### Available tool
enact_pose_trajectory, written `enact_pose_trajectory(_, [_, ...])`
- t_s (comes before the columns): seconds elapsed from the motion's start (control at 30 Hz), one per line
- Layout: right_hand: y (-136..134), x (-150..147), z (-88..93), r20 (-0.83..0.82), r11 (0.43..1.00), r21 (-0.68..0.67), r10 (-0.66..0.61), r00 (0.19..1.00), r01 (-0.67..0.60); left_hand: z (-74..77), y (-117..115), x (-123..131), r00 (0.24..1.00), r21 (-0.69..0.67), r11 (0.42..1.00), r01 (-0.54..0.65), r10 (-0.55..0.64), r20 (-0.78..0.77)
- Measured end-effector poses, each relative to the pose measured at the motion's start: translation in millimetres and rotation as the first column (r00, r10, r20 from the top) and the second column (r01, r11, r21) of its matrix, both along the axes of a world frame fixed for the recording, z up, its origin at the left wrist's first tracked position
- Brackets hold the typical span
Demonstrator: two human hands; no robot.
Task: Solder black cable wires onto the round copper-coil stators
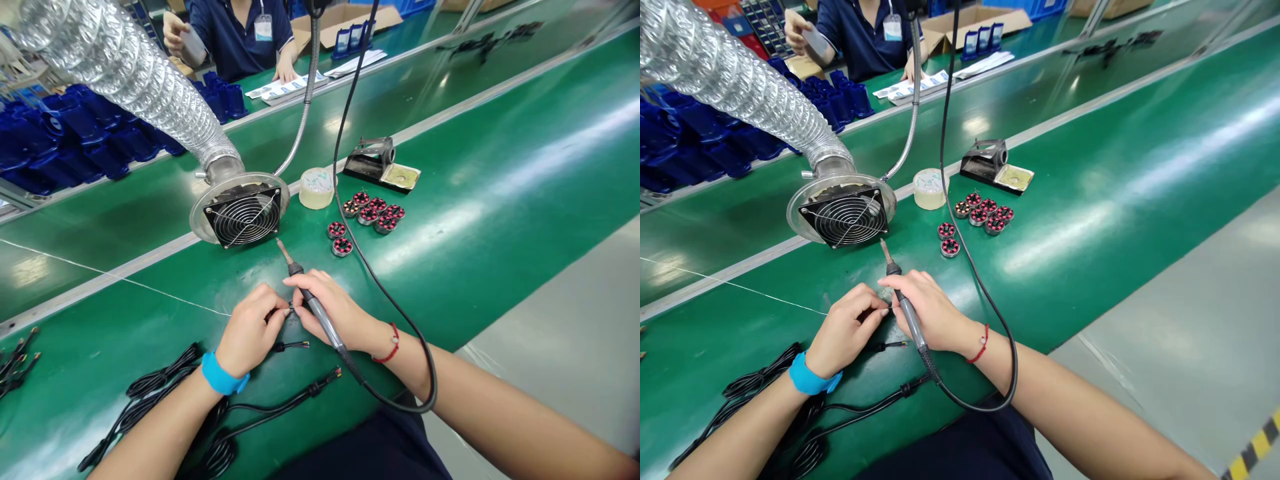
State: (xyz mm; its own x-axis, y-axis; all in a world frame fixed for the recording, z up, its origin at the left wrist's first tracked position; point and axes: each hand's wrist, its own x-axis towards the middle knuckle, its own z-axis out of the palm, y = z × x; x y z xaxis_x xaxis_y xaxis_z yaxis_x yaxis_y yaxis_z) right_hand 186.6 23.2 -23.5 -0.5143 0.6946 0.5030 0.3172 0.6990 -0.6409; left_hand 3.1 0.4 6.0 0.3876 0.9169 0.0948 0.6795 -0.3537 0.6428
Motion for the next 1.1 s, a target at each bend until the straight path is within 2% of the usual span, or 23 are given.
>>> enact_pose_trajectory(0.1, [0.2, -0.2, 0.0, 0.023, 1.0, 0.022, -0.008, 1.0, 0.007, -0.9, -0.4, 1.1, 1.0, 0.008, 1.0, -0.005, 0.005, -0.019])
enact_pose_trajectory(0.23, [-0.7, 0.1, 0.9, 0.012, 1.0, -0.005, -0.006, 1.0, 0.006, -4.2, -0.6, 0.0, 0.995, 0.054, 0.996, 0.069, -0.064, -0.079])
enact_pose_trajectory(0.33, [-1.8, -0.6, 1.5, -0.095, 0.99, -0.143, -0.01, 0.995, -0.003, -6.4, -0.4, -1.0, 0.989, 0.156, 0.981, 0.117, -0.1, -0.113])
enact_pose_trajectory(0.4, [-2.2, -1.2, 1.7, -0.165, 0.963, -0.269, -0.019, 0.986, -0.026, -6.5, -0.3, -0.7, 0.993, 0.194, 0.976, 0.103, -0.088, -0.081])
enact_pose_trajectory(0.5, [-1.4, -0.4, 2.7, -0.185, 0.938, -0.344, -0.022, 0.983, -0.044, -5.4, 0.6, 1.1, 0.998, 0.123, 0.992, 0.03, -0.036, 0.044])
enact_pose_trajectory(0.6, [1.1, 4.1, 4.6, -0.089, 0.965, -0.262, -0.015, 0.996, -0.008, -6.2, 3.0, 3.1, 0.994, 0.003, 1.0, -0.025, 0.025, 0.109])
enact_pose_trajectory(0.77, [5.7, 12.5, 3.4, 0.083, 0.995, -0.1, 0.023, 0.996, -0.014, -12.4, 7.4, 4.5, 0.997, -0.071, 0.996, -0.054, 0.058, 0.057])
enact_pose_trajectory(0.93, [5.9, 11.4, -1.1, 0.164, 0.996, -0.091, 0.036, 0.986, -0.021, -13.3, 8.7, 4.3, 0.993, -0.116, 0.99, -0.075, 0.084, 0.079])
enact_pose_trajectory(1.1, [5.6, 5.6, -5.2, 0.171, 0.996, -0.078, -0.017, 0.985, 0.031, -13.0, 9.6, 3.3, 0.983, -0.164, 0.981, -0.102, 0.125, 0.137])
